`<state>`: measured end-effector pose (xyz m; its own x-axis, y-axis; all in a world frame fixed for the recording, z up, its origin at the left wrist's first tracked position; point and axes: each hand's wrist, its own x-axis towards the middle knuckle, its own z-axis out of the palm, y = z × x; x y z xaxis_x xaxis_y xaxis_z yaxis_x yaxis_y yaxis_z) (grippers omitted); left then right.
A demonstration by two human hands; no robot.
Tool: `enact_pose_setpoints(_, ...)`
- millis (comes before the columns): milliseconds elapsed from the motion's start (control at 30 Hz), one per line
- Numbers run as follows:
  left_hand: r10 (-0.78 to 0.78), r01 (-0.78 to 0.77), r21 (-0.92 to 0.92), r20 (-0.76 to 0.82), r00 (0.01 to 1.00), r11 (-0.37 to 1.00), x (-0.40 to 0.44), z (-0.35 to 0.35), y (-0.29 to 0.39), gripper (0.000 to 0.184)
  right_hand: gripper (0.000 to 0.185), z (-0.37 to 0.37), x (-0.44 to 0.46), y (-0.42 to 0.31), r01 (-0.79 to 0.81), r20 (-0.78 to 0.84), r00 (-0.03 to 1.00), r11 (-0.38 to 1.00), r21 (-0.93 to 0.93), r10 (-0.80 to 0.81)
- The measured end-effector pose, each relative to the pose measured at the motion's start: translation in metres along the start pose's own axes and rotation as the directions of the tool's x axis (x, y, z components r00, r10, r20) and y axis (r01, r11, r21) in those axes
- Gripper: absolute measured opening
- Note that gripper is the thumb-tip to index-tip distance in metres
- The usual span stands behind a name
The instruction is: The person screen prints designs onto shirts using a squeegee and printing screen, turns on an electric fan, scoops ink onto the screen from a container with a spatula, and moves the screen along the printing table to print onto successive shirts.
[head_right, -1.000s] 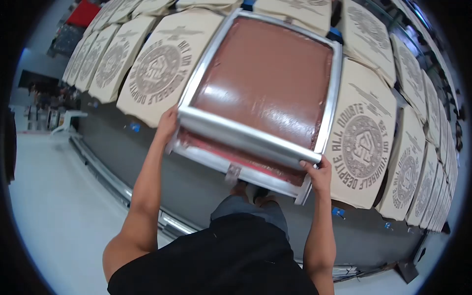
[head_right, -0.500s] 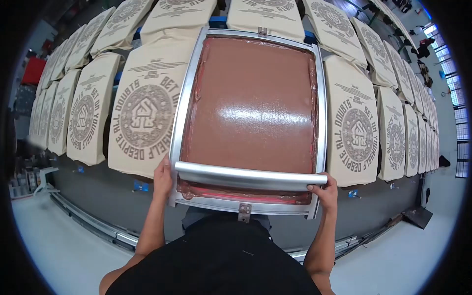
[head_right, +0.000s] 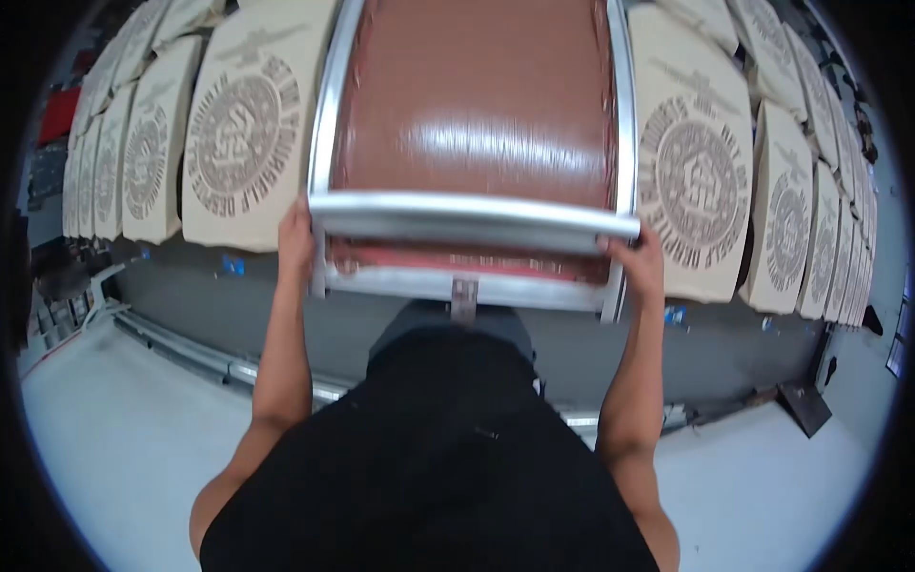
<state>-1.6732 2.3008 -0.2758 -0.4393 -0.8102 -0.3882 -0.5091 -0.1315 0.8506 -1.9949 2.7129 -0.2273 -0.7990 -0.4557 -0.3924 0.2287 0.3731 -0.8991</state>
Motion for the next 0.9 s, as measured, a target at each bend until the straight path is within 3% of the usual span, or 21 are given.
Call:
enact_pose_setpoints(167, 0.062, -0.058, -0.138, 0.023, 0.998, 0.989, 0.016, 0.002, -0.017, 0.048, 0.033, 0.013, 0.004, 0.011, 0.071, 0.075, 0.995, 0.997, 0.0, -0.071)
enact_pose_setpoints(433, 0.1, -0.091, -0.174, 0.043, 0.994, 0.981, 0.025, -0.006, -0.028, 0.05, 0.031, 0.024, -0.002, 0.013, 0.097, 0.083, 0.992, 0.995, 0.009, -0.097)
enact_pose_setpoints(567, 0.131, -0.126, -0.078, 0.068, 0.989, 0.989, 0.038, -0.006, -0.048, 0.049, 0.033, 0.028, 0.005, 0.025, 0.074, 0.048, 0.996, 0.996, -0.044, -0.072)
enact_pose_setpoints(633, 0.109, -0.113, 0.04, 0.089, 0.99, 0.993, 0.035, -0.012, -0.039, 0.05, 0.034, 0.02, 0.006, 0.013, 0.06, 0.129, 0.991, 0.973, -0.225, -0.032)
enact_pose_setpoints(700, 0.477, -0.487, 0.218, 0.101, 0.873, 0.846, 0.008, -0.026, -0.003, 0.039, 0.035, 0.018, -0.007, -0.017, 0.108, 0.217, 0.976, 0.874, -0.474, -0.003)
enact_pose_setpoints(733, 0.465, -0.486, 0.131, 0.164, 0.87, 0.864, -0.02, -0.03, 0.036, 0.041, 0.036, 0.022, -0.02, -0.03, 0.146, 0.25, 0.968, 0.802, -0.58, 0.005)
enact_pose_setpoints(767, 0.55, -0.599, 0.258, 0.239, 0.8, 0.758, -0.039, -0.031, 0.056, 0.05, 0.039, 0.027, -0.033, -0.038, 0.323, 0.29, 0.946, 0.485, -0.813, -0.143)
enact_pose_setpoints(800, 0.554, -0.601, 0.254, 0.236, 0.798, 0.758, -0.046, -0.025, 0.071, 0.05, 0.039, 0.039, -0.048, -0.046, 0.446, 0.357, 0.888, 0.355, -0.822, -0.29)
enact_pose_setpoints(833, 0.542, -0.726, 0.404, 0.486, 0.686, 0.556, -0.051, -0.02, 0.084, 0.047, 0.039, 0.05, -0.059, -0.046, 0.444, 0.369, 0.888, 0.299, -0.844, -0.275)
enact_pose_setpoints(867, 0.43, -0.827, 0.472, 0.706, 0.563, 0.307, -0.053, -0.017, 0.093, 0.044, 0.039, 0.057, -0.064, -0.043, 0.443, 0.384, 0.888, 0.246, -0.862, -0.254)
enact_pose_setpoints(900, 0.425, -0.823, 0.476, 0.704, 0.568, 0.312, -0.05, -0.016, 0.099, 0.044, 0.039, 0.058, -0.062, -0.042, 0.447, 0.39, 0.886, 0.246, -0.86, -0.25)
